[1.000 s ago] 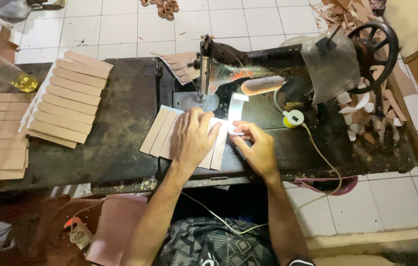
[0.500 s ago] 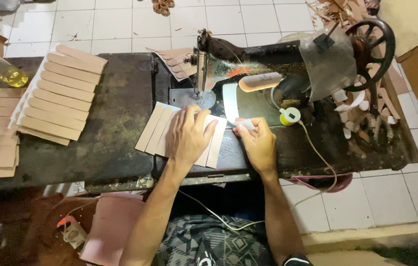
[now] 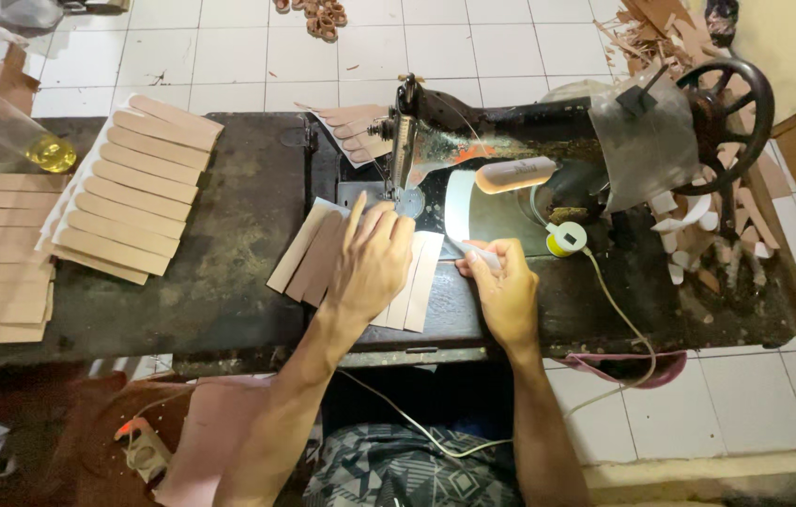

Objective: The person repeatedly feeds stacks of light-colored fabric pieces through a sewing machine, stitching along one edge. After each pass, the person removes the stitched stack, separates the pieces, and prepares the next batch for sewing.

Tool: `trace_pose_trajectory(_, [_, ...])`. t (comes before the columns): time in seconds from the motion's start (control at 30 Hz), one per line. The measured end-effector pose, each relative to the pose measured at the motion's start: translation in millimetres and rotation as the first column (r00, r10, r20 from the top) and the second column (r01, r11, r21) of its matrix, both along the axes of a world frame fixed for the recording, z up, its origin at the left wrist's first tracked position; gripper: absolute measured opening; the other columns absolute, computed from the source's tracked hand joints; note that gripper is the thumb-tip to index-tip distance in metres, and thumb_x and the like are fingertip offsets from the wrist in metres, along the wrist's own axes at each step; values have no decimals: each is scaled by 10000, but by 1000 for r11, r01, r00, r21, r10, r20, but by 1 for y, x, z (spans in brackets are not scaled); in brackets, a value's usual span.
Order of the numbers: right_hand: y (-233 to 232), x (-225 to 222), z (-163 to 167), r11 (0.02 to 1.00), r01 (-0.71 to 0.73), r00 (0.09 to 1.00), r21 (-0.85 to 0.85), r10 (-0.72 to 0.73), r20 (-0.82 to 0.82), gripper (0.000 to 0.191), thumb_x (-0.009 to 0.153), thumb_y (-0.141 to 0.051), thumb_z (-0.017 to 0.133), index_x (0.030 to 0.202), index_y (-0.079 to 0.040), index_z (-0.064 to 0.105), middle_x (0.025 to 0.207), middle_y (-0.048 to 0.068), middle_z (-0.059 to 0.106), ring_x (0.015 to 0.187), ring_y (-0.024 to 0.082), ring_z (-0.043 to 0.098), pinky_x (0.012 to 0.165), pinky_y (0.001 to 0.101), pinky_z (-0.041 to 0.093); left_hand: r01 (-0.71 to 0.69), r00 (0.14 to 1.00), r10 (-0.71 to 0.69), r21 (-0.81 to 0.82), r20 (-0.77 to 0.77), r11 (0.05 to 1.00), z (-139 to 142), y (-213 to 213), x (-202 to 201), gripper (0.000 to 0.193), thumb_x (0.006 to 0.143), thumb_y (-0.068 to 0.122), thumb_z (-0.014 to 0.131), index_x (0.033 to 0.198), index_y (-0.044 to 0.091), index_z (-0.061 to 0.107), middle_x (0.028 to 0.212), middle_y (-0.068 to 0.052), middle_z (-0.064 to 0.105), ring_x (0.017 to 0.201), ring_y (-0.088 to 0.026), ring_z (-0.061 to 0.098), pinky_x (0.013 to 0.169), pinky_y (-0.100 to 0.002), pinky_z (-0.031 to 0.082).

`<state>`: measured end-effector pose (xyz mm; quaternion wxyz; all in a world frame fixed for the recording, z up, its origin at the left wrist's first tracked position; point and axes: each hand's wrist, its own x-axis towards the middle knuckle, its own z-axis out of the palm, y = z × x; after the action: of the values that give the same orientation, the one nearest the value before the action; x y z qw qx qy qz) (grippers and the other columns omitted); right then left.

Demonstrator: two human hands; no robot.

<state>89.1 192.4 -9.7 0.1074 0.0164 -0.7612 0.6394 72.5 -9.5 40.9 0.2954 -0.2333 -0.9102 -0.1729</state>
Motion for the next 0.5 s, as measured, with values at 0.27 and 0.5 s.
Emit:
trace_pose_trajectory(0.27, [7, 1, 6, 996, 3, 997, 84, 3, -73, 239, 926, -54, 685, 1066, 48, 520, 1020, 166, 756, 851, 150, 728, 758, 269, 593, 50, 839, -234, 359, 491, 932, 48, -22, 20, 193, 1032, 187, 627, 1100, 10, 592, 894, -123, 731, 617, -243, 717, 535, -364, 550])
trace_pose_trajectory(0.5, [15, 0, -7, 959, 117, 993, 259, -115, -23, 177, 965, -26, 648, 1131, -1, 591, 884, 109, 730, 840, 102, 704, 718, 281, 558, 54, 984, -135, 521, 119, 852, -11, -1, 17, 306, 1033, 62, 599, 1338, 34, 614, 1146, -209, 720, 1001, -355, 722, 808, -404, 601])
